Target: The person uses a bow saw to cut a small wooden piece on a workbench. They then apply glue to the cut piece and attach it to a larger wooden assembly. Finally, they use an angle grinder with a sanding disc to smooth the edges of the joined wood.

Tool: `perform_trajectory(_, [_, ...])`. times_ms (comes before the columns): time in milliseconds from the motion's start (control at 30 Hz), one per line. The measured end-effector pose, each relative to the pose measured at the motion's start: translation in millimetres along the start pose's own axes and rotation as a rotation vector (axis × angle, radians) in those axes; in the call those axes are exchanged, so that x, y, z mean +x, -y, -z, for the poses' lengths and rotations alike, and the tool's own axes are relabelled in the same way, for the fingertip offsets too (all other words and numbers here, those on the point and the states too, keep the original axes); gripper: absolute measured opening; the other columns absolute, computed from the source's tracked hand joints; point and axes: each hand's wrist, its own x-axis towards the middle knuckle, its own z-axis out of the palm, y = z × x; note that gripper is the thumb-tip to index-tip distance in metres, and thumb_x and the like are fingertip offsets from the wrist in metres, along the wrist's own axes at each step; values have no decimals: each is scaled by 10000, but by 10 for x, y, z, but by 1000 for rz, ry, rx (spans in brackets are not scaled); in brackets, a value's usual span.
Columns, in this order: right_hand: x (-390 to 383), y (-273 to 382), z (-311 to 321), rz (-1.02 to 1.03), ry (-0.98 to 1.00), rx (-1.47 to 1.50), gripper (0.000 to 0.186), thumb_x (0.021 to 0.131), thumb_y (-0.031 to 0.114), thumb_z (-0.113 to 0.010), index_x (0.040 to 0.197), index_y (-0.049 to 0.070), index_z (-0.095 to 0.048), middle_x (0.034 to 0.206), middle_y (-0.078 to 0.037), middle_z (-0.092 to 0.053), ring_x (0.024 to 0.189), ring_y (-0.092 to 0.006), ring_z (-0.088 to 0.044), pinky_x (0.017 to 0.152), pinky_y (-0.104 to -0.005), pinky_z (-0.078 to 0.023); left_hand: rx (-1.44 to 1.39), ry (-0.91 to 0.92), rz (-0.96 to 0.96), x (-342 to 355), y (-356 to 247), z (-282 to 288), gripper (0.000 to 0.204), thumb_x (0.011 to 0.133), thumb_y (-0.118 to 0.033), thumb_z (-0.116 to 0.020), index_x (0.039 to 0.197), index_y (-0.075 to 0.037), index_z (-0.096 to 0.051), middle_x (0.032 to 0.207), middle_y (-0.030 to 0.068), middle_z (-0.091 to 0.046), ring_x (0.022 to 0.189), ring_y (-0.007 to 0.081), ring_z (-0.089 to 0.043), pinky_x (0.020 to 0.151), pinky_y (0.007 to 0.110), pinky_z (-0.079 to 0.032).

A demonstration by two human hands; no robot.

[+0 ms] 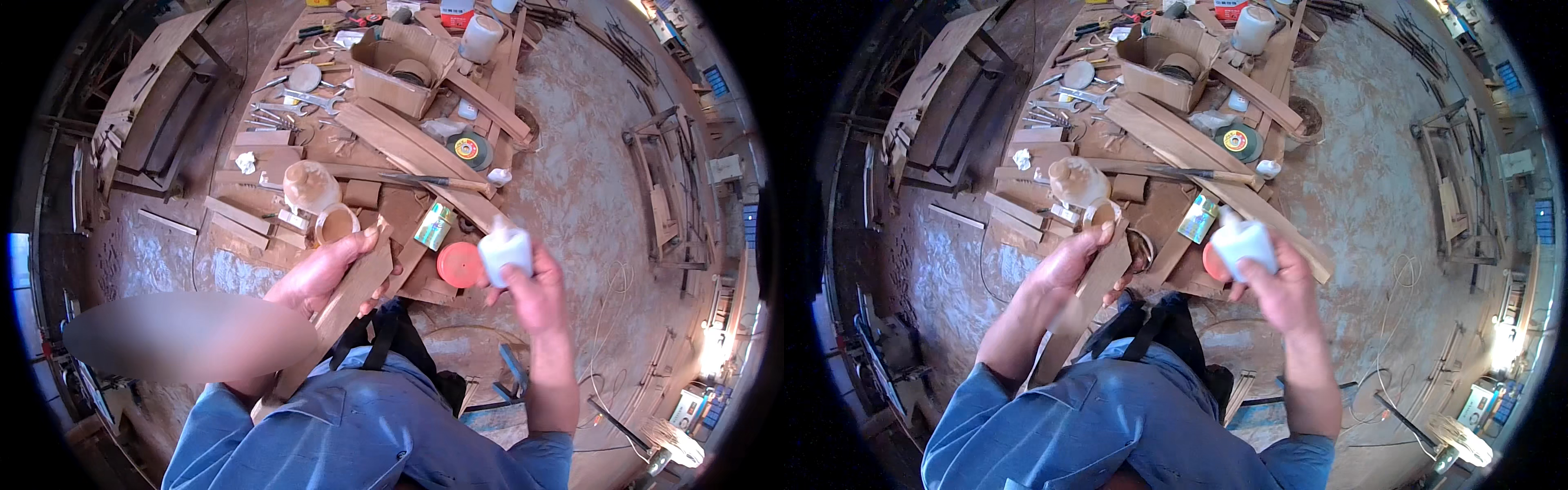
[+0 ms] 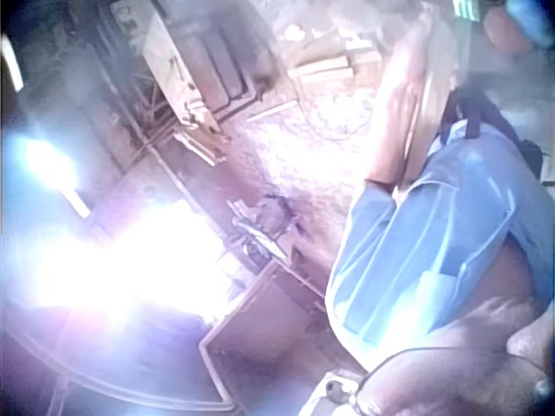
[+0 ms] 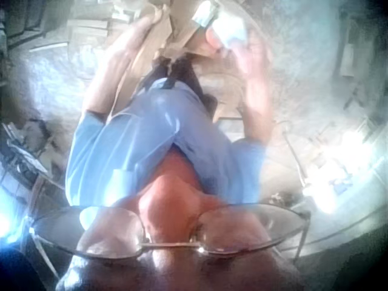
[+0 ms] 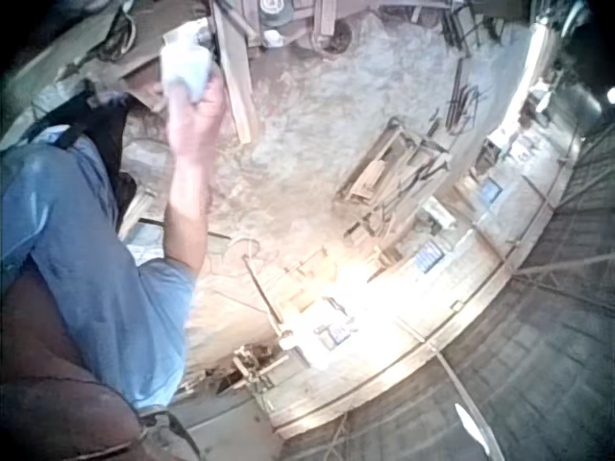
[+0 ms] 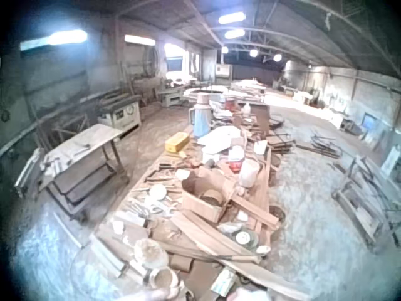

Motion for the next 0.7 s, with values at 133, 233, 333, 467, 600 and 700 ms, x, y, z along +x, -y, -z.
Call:
perform_trajectory(133, [-238, -20, -725, -85, 2, -146, 283, 890, 25, -660, 1153, 13, -555, 887, -51, -661, 690, -86, -640, 540, -208, -504, -108, 118, 10, -110, 191, 375, 522, 995, -472, -431, 1015, 29, -577, 738, 126, -593, 533, 206, -564, 439, 312, -480])
perform_trajectory(233, [-299, -121, -1014, -130, 21, -199, 230, 879, 39, -685, 1083, 8, -583, 839, -21, -651, 673, -60, -619, 543, -201, -482, -194, 69, 2, -285, 273, 468, 491, 994, -468, -426, 1058, 1, -558, 802, 143, -600, 516, 217, -557, 429, 329, -487])
perform_trajectory(333, [-314, -177, -1291, -175, 60, -292, 230, 872, 39, -681, 1079, 1, -587, 839, -34, -655, 653, -65, -620, 528, -203, -484, -241, 110, -8, -438, 368, 663, 472, 995, -460, -425, 1073, -10, -546, 811, 147, -601, 521, 217, -560, 429, 334, -490])
perform_trajectory(467, [-303, -281, -1530, -213, 79, -384, 215, 834, 67, -736, 997, -11, -620, 799, -36, -658, 674, -85, -620, 580, -247, -481, -261, 96, 22, -577, 459, 876, 477, 999, -460, -415, 1068, -7, -545, 782, 143, -597, 507, 217, -556, 429, 334, -484])
perform_trajectory(600, [-311, -386, -1640, -82, 138, -538, 217, 847, 40, -701, 1039, 6, -604, 776, -15, -638, 617, -48, -594, 514, -204, -459, -244, 110, 68, -670, 482, 998, 526, 1003, -485, -391, 1041, 12, -561, 708, 128, -580, 488, 222, -550, 443, 332, -475])
perform_trajectory(700, [-311, -383, -1725, -55, 140, -576, 210, 841, 41, -707, 1023, 2, -611, 743, -7, -632, 611, -47, -589, 520, -210, -455, -231, 122, 77, -704, 511, 1066, 572, 1001, -511, -380, 1018, 28, -572, 670, 115, -567, 494, 223, -553, 458, 330, -474])
